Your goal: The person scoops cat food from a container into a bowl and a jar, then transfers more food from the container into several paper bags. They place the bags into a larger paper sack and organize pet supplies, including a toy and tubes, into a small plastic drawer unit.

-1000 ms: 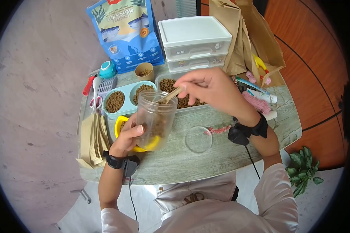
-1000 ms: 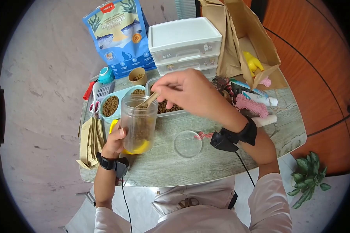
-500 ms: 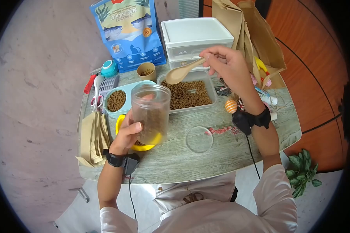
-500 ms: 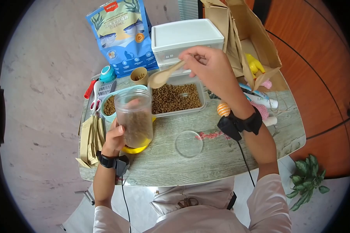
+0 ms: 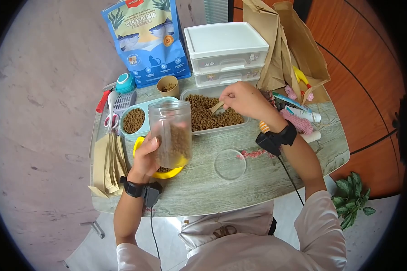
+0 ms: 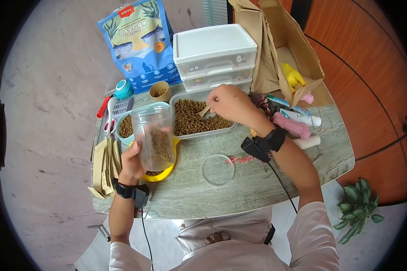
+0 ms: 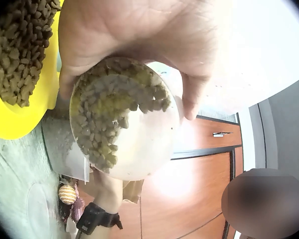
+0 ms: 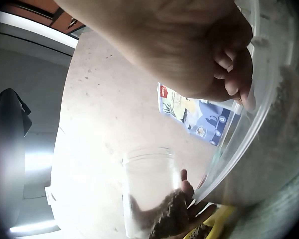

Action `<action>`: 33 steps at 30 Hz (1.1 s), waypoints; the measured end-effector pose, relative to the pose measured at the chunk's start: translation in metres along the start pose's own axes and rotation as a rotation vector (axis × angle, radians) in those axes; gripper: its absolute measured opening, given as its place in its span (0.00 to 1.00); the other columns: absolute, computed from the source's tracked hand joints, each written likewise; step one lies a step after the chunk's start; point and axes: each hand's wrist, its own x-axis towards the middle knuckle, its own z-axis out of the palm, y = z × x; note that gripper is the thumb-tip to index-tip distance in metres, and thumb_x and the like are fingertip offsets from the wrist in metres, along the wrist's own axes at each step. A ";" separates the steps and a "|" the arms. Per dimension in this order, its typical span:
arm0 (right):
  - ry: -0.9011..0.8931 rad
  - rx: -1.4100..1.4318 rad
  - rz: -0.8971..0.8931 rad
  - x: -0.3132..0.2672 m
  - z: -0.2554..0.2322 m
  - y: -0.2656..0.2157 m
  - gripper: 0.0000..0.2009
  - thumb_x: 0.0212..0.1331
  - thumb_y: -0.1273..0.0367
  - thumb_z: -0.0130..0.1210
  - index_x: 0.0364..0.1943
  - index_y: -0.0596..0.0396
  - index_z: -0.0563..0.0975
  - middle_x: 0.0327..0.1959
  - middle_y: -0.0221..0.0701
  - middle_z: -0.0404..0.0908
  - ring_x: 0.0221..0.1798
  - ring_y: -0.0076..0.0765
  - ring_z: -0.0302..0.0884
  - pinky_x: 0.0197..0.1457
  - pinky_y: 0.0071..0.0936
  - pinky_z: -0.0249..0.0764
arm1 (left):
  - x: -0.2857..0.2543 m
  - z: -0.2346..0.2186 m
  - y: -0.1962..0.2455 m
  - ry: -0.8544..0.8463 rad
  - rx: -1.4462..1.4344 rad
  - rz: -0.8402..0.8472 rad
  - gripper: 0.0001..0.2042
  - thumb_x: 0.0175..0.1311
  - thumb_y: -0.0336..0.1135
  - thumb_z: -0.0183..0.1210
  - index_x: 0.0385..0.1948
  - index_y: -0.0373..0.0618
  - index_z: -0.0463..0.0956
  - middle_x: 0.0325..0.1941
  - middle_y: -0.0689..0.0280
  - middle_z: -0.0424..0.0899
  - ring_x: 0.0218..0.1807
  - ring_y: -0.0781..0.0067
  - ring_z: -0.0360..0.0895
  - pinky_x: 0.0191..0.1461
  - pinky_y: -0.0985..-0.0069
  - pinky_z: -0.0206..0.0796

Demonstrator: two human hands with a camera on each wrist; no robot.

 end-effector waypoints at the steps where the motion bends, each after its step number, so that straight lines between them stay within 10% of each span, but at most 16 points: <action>1: 0.001 0.000 0.001 0.000 0.000 -0.001 0.09 0.56 0.71 0.53 0.33 0.62 0.81 0.25 0.37 0.83 0.26 0.29 0.80 0.33 0.26 0.73 | -0.001 -0.001 0.001 -0.019 0.006 -0.009 0.42 0.51 0.54 0.61 0.64 0.38 0.56 0.59 0.57 0.70 0.61 0.62 0.69 0.64 0.66 0.61; 33: 0.050 0.468 0.151 0.004 -0.038 0.004 0.10 0.55 0.72 0.51 0.36 0.62 0.81 0.24 0.29 0.80 0.17 0.14 0.65 0.20 0.13 0.61 | -0.002 -0.001 0.004 0.047 -0.031 0.081 0.39 0.55 0.49 0.57 0.67 0.41 0.53 0.63 0.54 0.67 0.64 0.59 0.66 0.67 0.62 0.58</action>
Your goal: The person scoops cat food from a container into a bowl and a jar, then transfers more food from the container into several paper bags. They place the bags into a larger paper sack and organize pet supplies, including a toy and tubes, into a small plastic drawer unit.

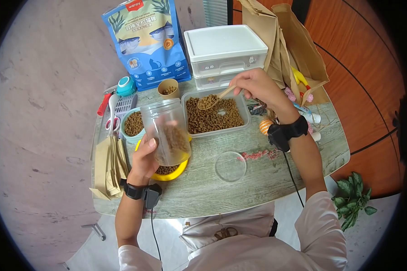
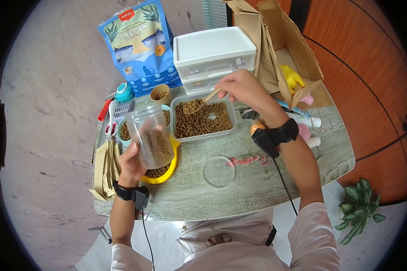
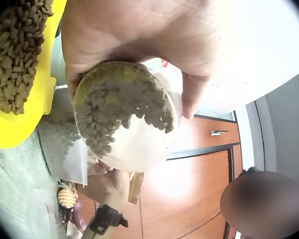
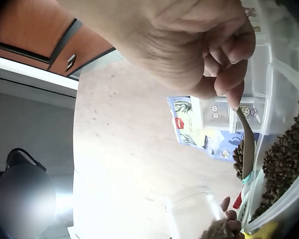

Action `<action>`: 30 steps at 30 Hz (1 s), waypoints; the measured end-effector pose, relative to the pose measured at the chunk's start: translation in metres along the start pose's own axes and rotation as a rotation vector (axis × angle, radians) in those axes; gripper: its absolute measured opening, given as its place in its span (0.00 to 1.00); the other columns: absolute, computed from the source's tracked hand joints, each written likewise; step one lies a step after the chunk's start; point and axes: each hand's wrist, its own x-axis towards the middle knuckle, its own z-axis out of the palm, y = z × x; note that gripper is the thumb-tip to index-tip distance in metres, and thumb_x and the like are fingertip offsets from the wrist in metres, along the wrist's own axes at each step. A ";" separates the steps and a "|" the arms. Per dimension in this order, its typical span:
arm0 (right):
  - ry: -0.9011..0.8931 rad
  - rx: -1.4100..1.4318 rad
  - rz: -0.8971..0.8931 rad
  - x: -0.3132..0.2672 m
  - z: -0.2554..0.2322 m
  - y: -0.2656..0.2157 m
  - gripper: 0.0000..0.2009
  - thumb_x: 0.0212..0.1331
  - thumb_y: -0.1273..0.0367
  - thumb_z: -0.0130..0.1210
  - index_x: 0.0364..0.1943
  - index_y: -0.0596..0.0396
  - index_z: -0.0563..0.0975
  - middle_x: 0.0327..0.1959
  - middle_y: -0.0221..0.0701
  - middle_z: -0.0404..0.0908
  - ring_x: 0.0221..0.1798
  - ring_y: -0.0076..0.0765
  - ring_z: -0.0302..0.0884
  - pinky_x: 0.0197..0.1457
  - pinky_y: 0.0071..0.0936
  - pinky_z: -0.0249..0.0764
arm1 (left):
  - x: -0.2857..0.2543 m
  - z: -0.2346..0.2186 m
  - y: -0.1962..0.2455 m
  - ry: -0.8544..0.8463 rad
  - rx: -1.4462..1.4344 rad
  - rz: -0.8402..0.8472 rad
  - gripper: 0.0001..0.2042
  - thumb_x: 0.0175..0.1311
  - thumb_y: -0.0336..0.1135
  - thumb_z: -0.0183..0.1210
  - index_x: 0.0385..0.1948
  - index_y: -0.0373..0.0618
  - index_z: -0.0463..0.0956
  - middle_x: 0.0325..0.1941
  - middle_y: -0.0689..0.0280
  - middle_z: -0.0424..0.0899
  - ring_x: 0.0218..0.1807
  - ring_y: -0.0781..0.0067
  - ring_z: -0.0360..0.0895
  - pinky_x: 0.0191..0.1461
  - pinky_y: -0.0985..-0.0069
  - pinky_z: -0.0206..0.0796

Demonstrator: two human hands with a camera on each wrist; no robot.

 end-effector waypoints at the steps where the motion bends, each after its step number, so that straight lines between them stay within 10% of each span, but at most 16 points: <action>1: -0.001 0.000 0.000 -0.001 0.000 -0.002 0.10 0.55 0.72 0.51 0.36 0.62 0.81 0.24 0.29 0.80 0.17 0.14 0.65 0.20 0.13 0.61 | -0.001 -0.001 0.000 -0.019 0.026 -0.024 0.40 0.53 0.49 0.60 0.66 0.41 0.54 0.62 0.55 0.68 0.63 0.60 0.67 0.66 0.64 0.59; 30: -0.112 0.113 -0.405 -0.057 0.037 -0.054 0.10 0.62 0.71 0.52 0.44 0.62 0.79 0.32 0.29 0.82 0.31 0.16 0.75 0.34 0.16 0.73 | -0.001 0.016 0.005 -0.164 0.164 -0.142 0.48 0.38 0.39 0.69 0.66 0.39 0.51 0.65 0.57 0.65 0.65 0.63 0.65 0.69 0.67 0.55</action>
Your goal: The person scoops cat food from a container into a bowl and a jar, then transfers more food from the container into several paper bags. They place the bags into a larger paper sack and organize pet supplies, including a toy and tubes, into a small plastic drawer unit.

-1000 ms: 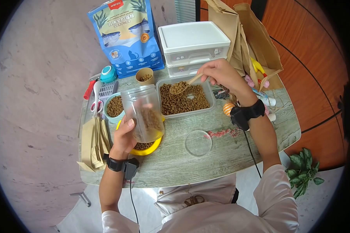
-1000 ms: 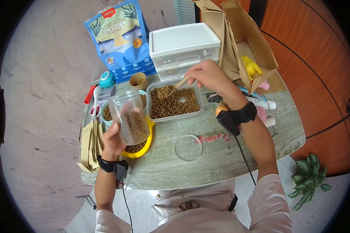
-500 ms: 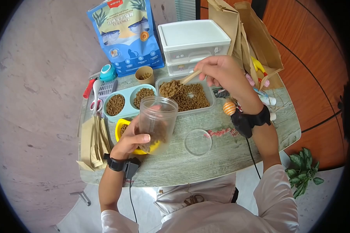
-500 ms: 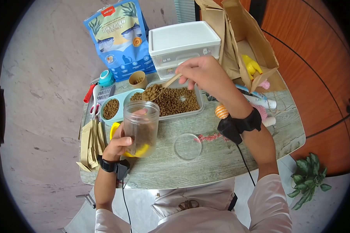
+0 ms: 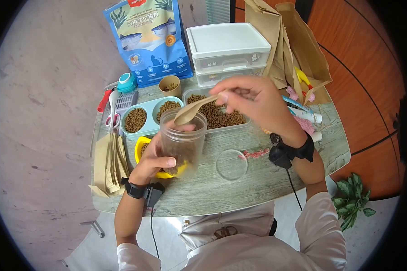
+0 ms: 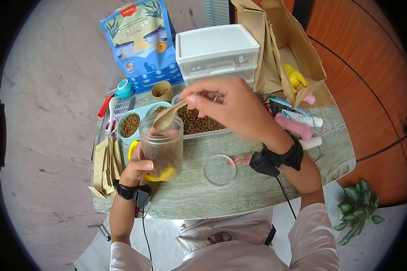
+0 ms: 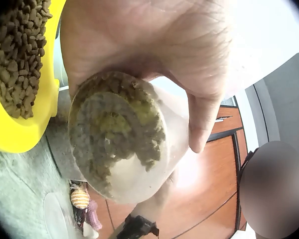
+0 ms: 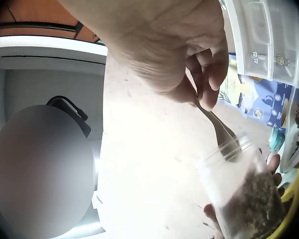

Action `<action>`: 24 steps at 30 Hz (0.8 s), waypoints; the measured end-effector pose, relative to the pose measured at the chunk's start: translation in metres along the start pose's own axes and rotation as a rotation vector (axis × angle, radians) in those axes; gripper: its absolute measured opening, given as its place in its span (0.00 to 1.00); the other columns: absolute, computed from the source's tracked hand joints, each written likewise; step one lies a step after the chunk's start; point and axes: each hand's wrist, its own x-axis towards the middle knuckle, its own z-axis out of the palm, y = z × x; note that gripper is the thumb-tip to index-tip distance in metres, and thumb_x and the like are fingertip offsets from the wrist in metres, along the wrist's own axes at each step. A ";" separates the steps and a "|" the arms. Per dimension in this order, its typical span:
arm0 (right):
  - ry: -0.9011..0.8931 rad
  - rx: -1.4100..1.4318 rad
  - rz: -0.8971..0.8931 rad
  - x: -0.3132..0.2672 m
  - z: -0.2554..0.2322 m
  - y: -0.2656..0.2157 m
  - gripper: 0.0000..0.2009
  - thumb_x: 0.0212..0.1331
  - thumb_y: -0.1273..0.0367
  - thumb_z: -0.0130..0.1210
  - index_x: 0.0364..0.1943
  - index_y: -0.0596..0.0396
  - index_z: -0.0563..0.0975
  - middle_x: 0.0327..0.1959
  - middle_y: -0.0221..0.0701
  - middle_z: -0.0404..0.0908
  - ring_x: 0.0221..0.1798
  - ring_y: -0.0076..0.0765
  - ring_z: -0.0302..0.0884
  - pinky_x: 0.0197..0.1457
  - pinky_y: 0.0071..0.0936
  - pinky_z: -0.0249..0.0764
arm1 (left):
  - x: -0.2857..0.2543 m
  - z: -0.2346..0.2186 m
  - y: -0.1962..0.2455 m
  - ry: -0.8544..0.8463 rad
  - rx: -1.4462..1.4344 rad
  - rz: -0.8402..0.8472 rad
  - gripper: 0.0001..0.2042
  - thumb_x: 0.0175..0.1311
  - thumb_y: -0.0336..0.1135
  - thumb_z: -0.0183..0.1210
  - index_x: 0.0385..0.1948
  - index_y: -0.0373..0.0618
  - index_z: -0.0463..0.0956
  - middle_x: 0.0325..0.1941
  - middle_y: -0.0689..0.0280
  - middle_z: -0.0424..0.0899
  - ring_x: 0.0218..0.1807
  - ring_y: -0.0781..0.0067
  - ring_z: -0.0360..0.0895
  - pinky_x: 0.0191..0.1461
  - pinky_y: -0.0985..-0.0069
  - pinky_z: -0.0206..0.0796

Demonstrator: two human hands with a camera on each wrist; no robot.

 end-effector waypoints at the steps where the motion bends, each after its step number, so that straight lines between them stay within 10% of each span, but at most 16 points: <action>1: 0.000 0.000 0.000 0.001 -0.004 -0.001 0.10 0.62 0.71 0.52 0.44 0.62 0.79 0.32 0.29 0.82 0.31 0.16 0.75 0.34 0.16 0.73 | 0.000 -0.002 -0.002 0.003 0.000 0.026 0.48 0.38 0.38 0.69 0.66 0.40 0.52 0.65 0.57 0.65 0.65 0.63 0.65 0.69 0.67 0.55; 6: 0.309 -0.044 0.022 0.010 -0.019 0.006 0.10 0.62 0.69 0.52 0.41 0.61 0.80 0.28 0.31 0.82 0.27 0.19 0.75 0.33 0.18 0.73 | 0.003 -0.006 -0.005 0.005 0.036 0.106 0.47 0.37 0.37 0.68 0.66 0.42 0.54 0.65 0.58 0.65 0.64 0.64 0.66 0.69 0.67 0.55; 15: 0.236 -0.915 0.064 0.016 -0.032 0.075 0.10 0.55 0.69 0.49 0.26 0.61 0.79 0.23 0.44 0.79 0.30 0.50 0.79 0.35 0.37 0.73 | -0.004 -0.008 -0.004 0.097 -0.025 0.060 0.46 0.42 0.44 0.65 0.67 0.37 0.52 0.64 0.58 0.64 0.66 0.64 0.62 0.69 0.69 0.52; 18: 0.051 -0.712 0.165 0.019 -0.034 0.084 0.11 0.56 0.68 0.52 0.32 0.62 0.80 0.22 0.38 0.82 0.21 0.30 0.77 0.28 0.30 0.72 | -0.007 -0.010 -0.005 0.085 -0.052 -0.052 0.46 0.43 0.44 0.64 0.67 0.37 0.52 0.65 0.58 0.64 0.65 0.64 0.63 0.69 0.70 0.52; 24: -0.017 -0.547 0.356 0.016 -0.008 0.072 0.09 0.53 0.69 0.52 0.28 0.56 0.83 0.23 0.34 0.84 0.24 0.31 0.80 0.33 0.29 0.74 | -0.005 -0.013 -0.009 0.051 -0.104 -0.048 0.45 0.42 0.43 0.67 0.64 0.35 0.55 0.61 0.56 0.69 0.60 0.61 0.70 0.65 0.67 0.60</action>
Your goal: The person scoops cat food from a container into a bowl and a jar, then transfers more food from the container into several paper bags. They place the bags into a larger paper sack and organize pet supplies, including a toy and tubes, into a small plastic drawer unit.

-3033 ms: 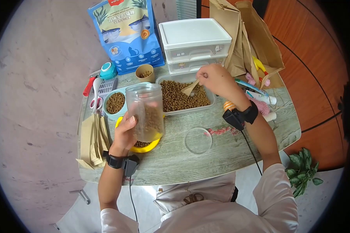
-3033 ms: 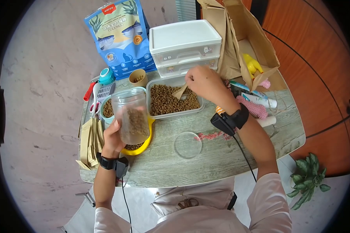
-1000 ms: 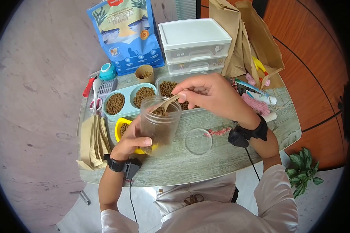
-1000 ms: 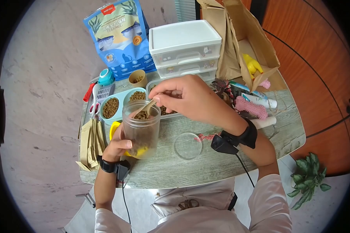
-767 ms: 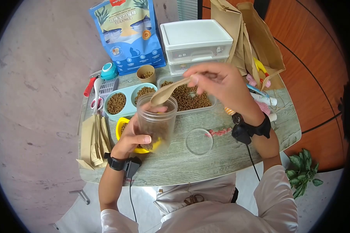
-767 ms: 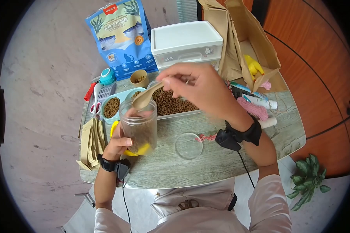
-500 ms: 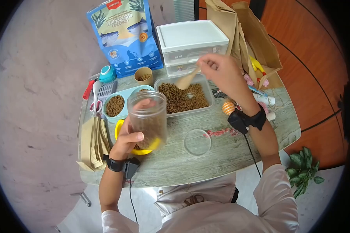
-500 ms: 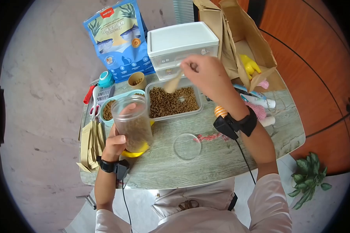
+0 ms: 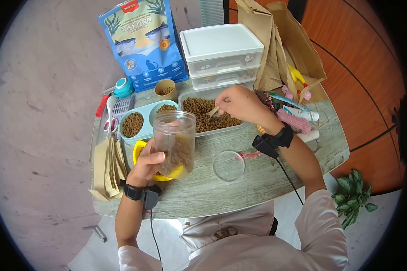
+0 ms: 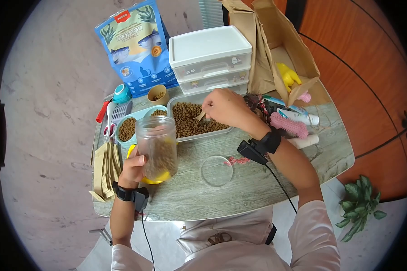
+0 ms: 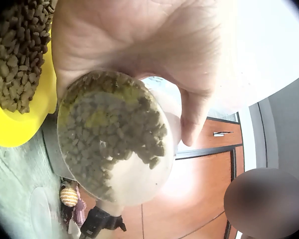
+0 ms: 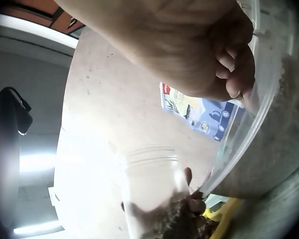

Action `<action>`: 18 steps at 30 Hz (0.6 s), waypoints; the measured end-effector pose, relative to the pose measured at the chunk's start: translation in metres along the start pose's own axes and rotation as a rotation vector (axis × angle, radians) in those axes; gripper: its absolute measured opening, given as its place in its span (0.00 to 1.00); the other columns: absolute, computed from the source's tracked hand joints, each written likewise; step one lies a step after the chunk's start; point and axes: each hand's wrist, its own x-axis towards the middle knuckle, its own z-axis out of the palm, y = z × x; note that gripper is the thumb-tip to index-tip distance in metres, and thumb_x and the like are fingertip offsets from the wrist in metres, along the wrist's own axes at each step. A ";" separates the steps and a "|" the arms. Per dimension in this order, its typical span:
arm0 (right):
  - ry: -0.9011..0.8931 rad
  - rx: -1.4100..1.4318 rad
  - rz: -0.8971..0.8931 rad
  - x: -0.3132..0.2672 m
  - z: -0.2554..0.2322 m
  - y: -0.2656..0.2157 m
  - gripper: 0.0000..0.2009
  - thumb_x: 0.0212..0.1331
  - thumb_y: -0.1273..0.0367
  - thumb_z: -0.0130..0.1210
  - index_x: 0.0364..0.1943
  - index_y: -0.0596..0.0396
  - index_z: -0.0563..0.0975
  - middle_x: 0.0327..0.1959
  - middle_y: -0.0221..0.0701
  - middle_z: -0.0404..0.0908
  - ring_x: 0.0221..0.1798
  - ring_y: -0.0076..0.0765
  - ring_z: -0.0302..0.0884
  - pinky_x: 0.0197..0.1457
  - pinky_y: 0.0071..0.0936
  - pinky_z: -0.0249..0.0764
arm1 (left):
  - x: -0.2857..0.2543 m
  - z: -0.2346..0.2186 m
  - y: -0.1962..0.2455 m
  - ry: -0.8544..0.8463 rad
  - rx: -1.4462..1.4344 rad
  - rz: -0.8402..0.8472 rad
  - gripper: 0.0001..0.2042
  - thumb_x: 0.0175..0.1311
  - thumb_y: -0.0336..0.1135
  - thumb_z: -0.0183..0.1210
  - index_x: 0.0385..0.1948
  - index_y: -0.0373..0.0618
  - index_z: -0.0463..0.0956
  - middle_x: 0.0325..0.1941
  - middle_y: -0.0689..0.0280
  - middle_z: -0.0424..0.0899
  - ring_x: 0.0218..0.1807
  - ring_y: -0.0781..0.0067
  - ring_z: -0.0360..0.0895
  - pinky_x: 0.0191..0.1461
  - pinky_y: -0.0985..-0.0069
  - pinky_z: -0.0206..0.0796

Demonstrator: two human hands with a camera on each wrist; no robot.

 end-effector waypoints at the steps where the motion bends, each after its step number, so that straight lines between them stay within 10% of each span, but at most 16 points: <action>1: 0.002 0.000 0.001 0.000 -0.001 0.001 0.09 0.53 0.69 0.52 0.28 0.56 0.83 0.23 0.34 0.84 0.24 0.31 0.80 0.33 0.29 0.74 | 0.000 -0.002 0.000 0.019 0.003 -0.003 0.45 0.42 0.43 0.67 0.64 0.35 0.56 0.61 0.56 0.69 0.60 0.61 0.70 0.65 0.67 0.60; 18: -0.012 0.359 0.055 0.019 -0.018 0.027 0.12 0.56 0.66 0.54 0.32 0.62 0.82 0.25 0.32 0.83 0.21 0.22 0.73 0.24 0.20 0.70 | 0.004 0.002 0.005 0.060 0.036 0.101 0.49 0.40 0.45 0.66 0.67 0.39 0.50 0.62 0.57 0.67 0.61 0.63 0.67 0.66 0.69 0.57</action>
